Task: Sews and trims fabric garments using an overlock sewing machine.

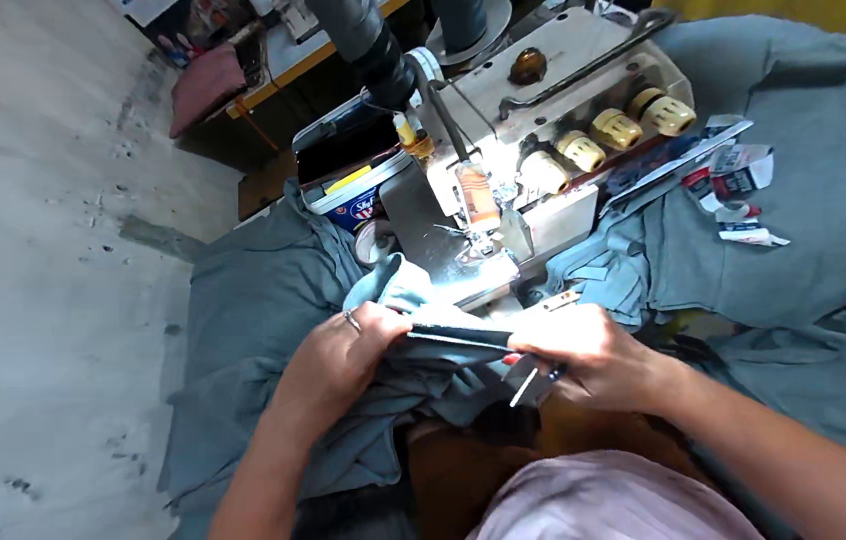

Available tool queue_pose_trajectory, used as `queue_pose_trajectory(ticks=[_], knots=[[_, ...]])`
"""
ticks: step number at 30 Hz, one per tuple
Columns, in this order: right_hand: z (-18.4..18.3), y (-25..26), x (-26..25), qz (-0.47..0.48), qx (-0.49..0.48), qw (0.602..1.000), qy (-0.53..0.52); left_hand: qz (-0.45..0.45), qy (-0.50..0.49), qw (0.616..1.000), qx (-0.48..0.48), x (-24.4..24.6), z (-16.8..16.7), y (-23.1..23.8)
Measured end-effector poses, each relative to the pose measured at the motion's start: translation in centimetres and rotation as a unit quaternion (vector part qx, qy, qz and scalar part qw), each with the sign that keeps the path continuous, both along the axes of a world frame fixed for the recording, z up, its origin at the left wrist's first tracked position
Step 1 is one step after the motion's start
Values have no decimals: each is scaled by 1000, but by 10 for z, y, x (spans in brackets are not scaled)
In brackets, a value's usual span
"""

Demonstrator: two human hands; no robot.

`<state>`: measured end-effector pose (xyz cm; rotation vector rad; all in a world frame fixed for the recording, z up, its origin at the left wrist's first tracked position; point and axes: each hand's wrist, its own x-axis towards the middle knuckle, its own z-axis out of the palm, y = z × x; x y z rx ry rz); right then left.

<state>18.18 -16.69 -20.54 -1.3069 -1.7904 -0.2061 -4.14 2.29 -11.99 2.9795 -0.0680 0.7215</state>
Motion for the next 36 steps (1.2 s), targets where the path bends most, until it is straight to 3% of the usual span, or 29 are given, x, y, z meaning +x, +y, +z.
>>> queue_pose_trajectory(ticks=[7,17,21,29,36], knots=[[-14,6,-4,54,18,994,89,36,-91,995,31,-5,-19,-7],[-23,6,-7,89,10,981,175,46,-79,995,33,-6,-29,-1],[-23,7,-9,71,20,985,157,41,-86,995,39,-5,-32,0],[-24,7,-10,52,31,988,144,61,-49,996,-45,-1,-34,-6],[-27,8,-10,49,34,988,144,71,-23,996,-44,1,-35,-8]])
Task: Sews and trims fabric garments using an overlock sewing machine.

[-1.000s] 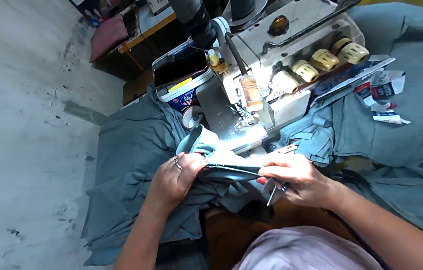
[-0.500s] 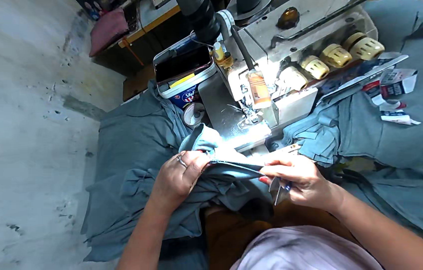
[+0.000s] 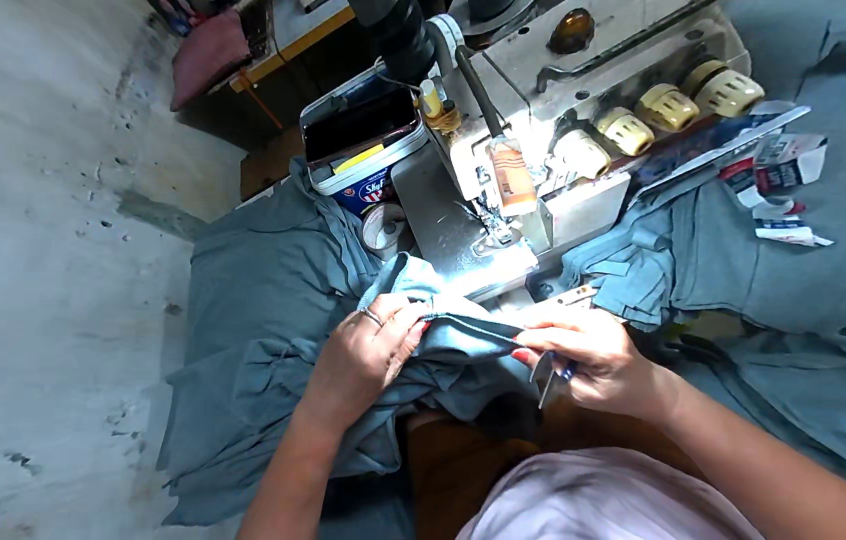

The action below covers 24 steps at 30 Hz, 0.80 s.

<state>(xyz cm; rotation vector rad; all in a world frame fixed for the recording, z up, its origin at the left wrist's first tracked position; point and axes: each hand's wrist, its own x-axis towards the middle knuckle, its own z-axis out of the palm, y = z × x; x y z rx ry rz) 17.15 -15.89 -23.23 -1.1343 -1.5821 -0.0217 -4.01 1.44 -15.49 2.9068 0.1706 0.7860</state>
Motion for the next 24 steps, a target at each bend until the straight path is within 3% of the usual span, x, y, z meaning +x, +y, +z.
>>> queue_pose_trajectory(ticks=[9,15,19,21,24], knots=[[2,0,1,-11,-21,1000,-2,17,37,999,25,5,3,2],[11,2,-6,-31,-16,997,64,-9,65,994,-90,5,9,15],[16,4,-12,-86,-42,992,85,37,101,973,-206,13,30,9],[16,7,-13,-100,-46,990,83,35,117,975,-187,8,16,25],[18,11,-14,-105,-47,991,69,81,95,991,-50,10,11,26]])
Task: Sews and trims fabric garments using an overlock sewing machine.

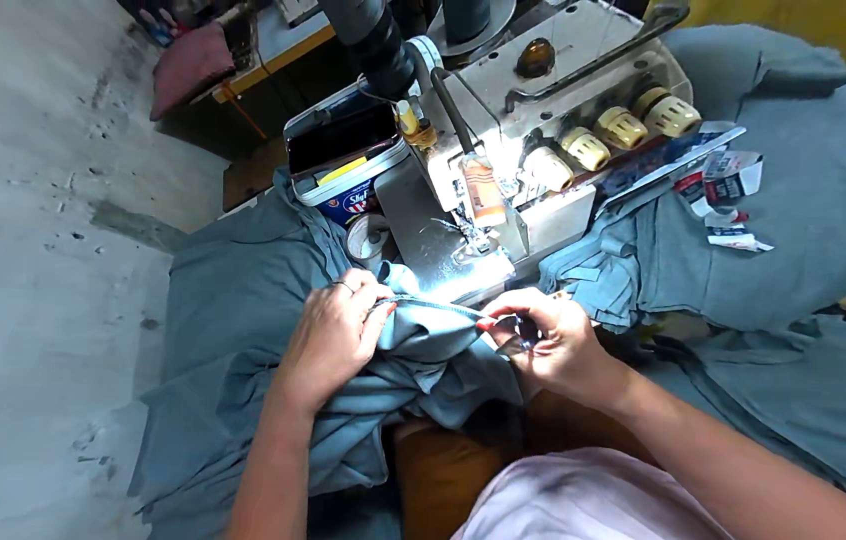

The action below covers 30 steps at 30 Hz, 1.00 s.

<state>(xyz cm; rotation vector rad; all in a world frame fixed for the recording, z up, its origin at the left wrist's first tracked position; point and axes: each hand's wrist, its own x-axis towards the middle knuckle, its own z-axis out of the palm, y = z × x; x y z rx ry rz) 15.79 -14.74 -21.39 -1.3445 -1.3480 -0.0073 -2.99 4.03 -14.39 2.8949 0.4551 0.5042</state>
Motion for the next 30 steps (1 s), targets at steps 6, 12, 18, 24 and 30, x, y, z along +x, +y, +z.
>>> queue_pose_trajectory(ticks=[6,12,18,24,30], knots=[[20,2,-4,31,39,997,-63,-69,-37,996,-30,28,42,-66],[41,7,-7,13,39,998,-46,-111,-39,993,-12,31,21,-47],[1,25,13,-172,-13,979,-111,-17,-79,989,-127,42,65,-13],[-9,8,26,-289,-56,952,-83,4,-193,967,-167,73,73,22],[-35,5,11,-206,-33,977,-52,-13,-226,950,-216,90,74,33]])
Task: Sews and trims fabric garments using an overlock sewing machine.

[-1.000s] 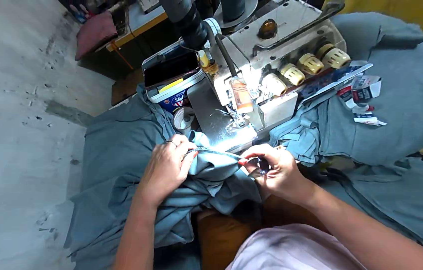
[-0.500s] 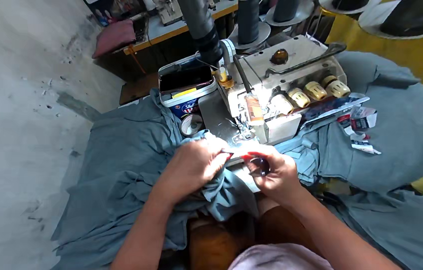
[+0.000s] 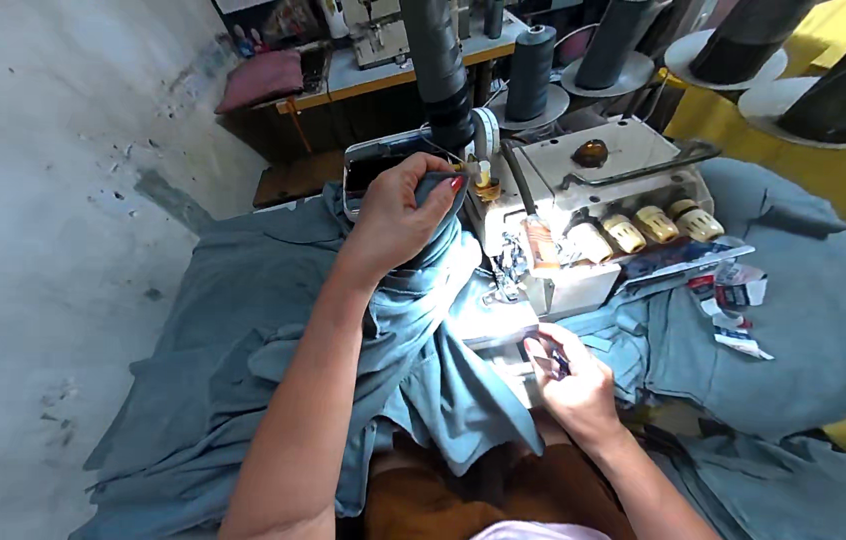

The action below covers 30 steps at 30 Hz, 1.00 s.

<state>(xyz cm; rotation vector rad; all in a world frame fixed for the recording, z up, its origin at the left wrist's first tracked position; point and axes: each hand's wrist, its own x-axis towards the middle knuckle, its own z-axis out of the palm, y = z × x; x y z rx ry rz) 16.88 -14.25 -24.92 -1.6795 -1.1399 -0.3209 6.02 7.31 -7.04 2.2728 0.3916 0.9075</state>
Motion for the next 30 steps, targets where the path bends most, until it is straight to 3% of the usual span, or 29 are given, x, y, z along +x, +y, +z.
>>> queue_pose_trajectory(ticks=[10,16,19,23,27,30], knots=[[-31,-3,-5,52,29,992,113,-30,-5,999,-35,13,3,1],[-27,-8,-1,70,33,980,186,-103,86,991,2,-24,-10,-31],[-4,-14,-2,103,37,973,205,-119,21,993,10,-52,-22,-57],[43,-12,-1,220,98,964,112,-184,-85,979,7,-66,-40,-68],[83,-6,-1,329,95,938,58,-137,-62,983,108,-72,-42,-68],[99,-1,2,382,65,922,-4,-154,-29,974,165,-71,-35,-70]])
